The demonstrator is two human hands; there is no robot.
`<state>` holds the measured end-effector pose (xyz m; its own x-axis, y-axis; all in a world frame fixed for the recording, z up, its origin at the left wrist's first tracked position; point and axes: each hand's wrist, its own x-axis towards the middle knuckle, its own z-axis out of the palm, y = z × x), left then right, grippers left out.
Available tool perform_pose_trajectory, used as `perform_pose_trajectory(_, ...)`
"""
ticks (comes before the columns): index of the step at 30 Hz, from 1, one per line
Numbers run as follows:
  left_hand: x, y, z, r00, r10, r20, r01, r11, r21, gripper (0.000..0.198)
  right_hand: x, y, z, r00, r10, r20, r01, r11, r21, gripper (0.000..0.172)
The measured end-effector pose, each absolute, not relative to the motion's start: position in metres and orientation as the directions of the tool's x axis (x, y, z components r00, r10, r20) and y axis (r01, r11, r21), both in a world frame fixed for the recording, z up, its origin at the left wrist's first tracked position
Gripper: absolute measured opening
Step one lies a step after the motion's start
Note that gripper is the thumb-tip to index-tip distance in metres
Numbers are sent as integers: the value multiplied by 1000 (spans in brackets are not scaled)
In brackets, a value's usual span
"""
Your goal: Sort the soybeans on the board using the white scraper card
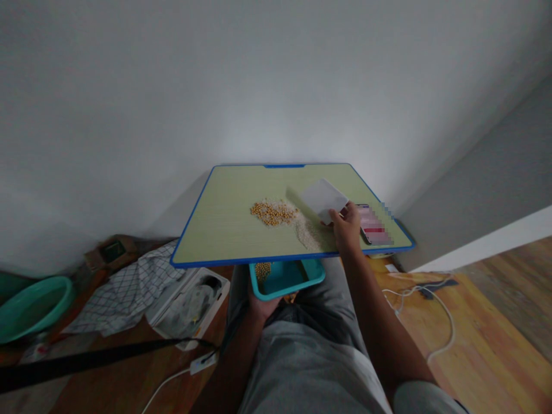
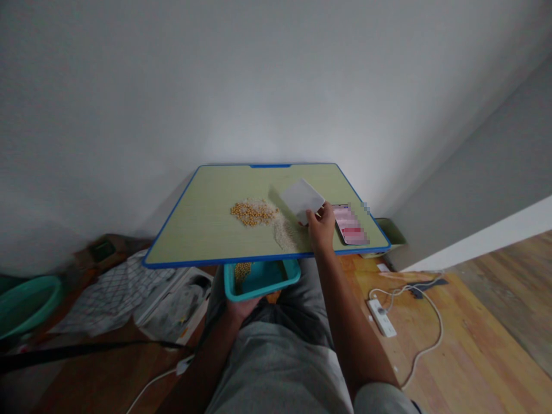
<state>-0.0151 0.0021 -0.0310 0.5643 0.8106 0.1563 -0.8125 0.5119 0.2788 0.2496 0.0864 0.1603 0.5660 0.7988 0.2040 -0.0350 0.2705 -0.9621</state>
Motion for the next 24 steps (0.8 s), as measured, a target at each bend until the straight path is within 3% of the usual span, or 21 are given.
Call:
perform_pose_trajectory(9,-15,2,-41,532,843,74,-828,500,254,61,254,80,165,646,715,269,161,217,-963,50)
perform_pose_trajectory(19,-14,4,-39,487,871,-67,-826,484,289,59,256,80,163,602,737,308,242,199,-950,47)
perform_pose_trajectory(24,-12,4,-33,509,860,-16,-807,485,337,61,255,82,162,601,738,307,221,215,-951,52)
